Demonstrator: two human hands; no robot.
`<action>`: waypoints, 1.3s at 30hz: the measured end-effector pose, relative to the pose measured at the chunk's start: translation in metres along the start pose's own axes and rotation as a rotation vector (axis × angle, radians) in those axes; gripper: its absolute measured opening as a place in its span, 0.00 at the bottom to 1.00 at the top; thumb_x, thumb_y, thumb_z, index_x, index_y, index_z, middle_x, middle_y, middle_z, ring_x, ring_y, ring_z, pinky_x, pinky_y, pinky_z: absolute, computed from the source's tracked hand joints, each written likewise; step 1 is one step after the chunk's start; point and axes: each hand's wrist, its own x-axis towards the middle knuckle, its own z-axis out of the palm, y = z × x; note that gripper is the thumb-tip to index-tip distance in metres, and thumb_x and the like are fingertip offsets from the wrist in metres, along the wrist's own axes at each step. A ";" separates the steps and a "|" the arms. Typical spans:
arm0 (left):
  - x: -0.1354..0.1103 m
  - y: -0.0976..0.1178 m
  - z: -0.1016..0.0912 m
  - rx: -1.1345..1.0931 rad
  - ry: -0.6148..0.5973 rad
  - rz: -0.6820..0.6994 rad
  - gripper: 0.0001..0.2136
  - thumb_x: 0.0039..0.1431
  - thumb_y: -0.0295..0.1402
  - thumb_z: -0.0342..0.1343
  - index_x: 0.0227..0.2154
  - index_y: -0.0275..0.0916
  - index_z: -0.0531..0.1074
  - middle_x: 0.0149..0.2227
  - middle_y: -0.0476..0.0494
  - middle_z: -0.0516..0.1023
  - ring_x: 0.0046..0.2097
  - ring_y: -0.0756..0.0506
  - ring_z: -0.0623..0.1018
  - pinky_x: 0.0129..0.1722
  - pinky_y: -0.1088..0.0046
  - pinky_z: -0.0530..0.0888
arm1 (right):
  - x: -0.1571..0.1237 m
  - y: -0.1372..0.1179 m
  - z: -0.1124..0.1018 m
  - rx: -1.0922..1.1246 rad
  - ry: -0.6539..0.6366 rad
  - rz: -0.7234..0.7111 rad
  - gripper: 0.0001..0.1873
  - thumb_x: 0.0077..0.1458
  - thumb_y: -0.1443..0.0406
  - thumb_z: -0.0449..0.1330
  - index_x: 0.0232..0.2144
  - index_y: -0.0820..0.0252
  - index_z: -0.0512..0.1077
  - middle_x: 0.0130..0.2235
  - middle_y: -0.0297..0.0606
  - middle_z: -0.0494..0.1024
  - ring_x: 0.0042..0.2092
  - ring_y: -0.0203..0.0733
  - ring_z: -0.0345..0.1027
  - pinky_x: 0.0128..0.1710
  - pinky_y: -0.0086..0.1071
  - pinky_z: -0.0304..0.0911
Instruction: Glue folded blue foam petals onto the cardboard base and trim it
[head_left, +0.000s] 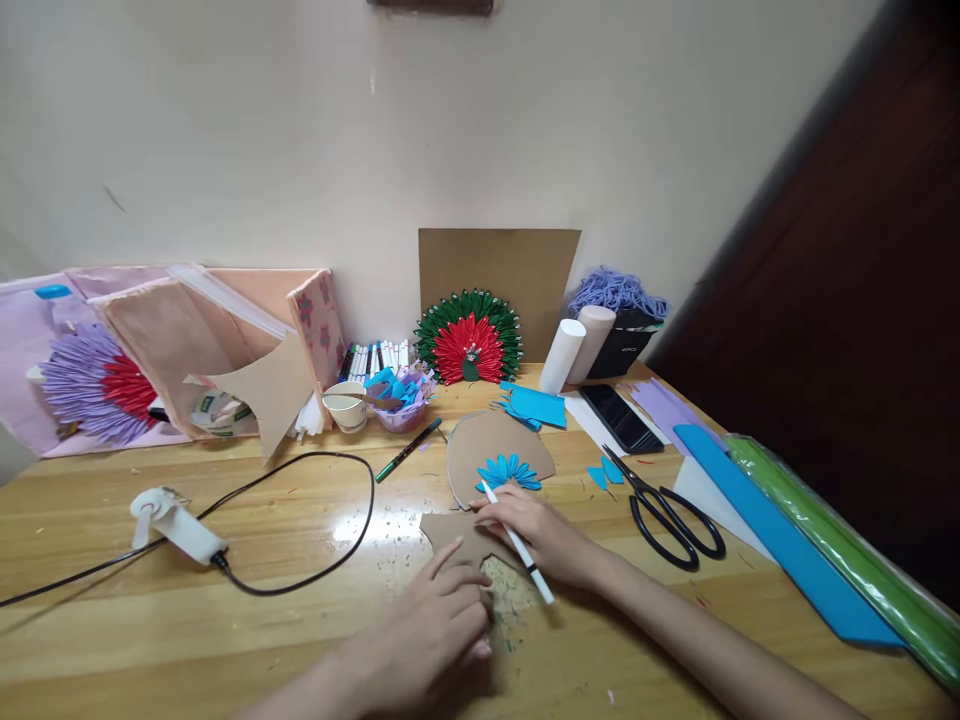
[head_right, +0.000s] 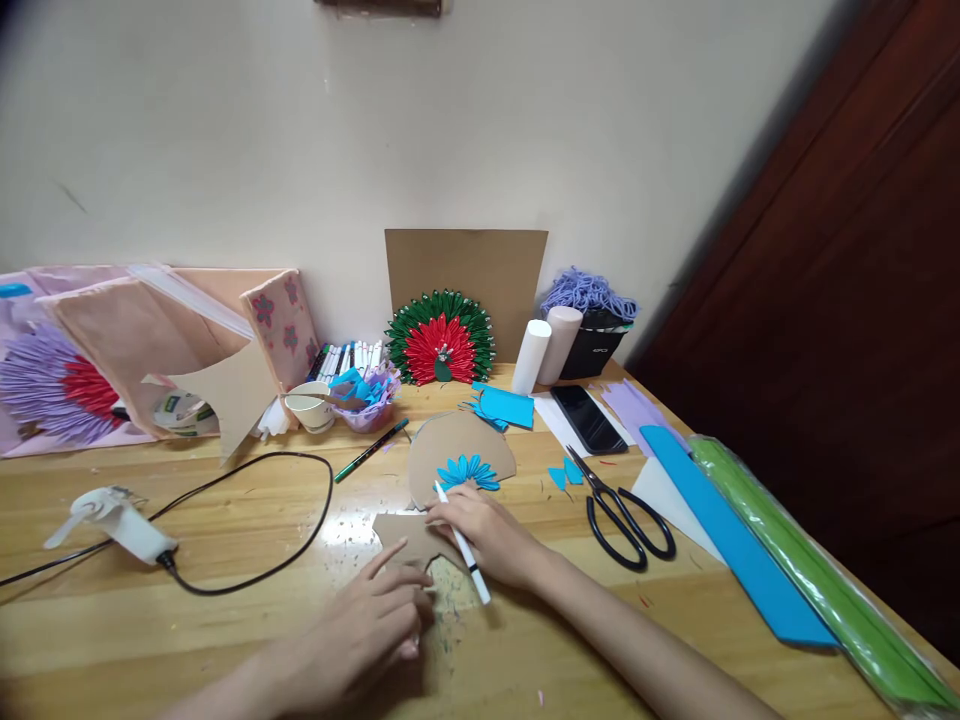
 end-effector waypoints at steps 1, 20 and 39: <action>-0.004 -0.004 -0.001 0.056 0.007 -0.015 0.05 0.60 0.29 0.45 0.34 0.39 0.66 0.38 0.46 0.75 0.49 0.47 0.70 0.62 0.58 0.49 | -0.001 -0.003 0.001 -0.037 -0.001 0.009 0.11 0.59 0.66 0.49 0.40 0.56 0.71 0.44 0.43 0.74 0.47 0.44 0.65 0.44 0.38 0.62; -0.057 -0.058 -0.022 0.390 0.269 -0.086 0.08 0.62 0.29 0.43 0.36 0.35 0.67 0.43 0.41 0.76 0.42 0.47 0.76 0.48 0.64 0.71 | 0.004 -0.028 0.033 -0.009 0.075 0.063 0.10 0.51 0.61 0.60 0.37 0.56 0.69 0.45 0.42 0.75 0.47 0.46 0.64 0.48 0.42 0.58; -0.064 -0.068 -0.015 -0.155 0.103 -0.129 0.11 0.62 0.31 0.44 0.44 0.39 0.68 0.51 0.43 0.72 0.57 0.46 0.66 0.58 0.61 0.61 | 0.019 -0.040 0.054 0.579 -0.081 0.458 0.01 0.52 0.67 0.55 0.29 0.60 0.65 0.26 0.34 0.73 0.29 0.36 0.66 0.28 0.28 0.58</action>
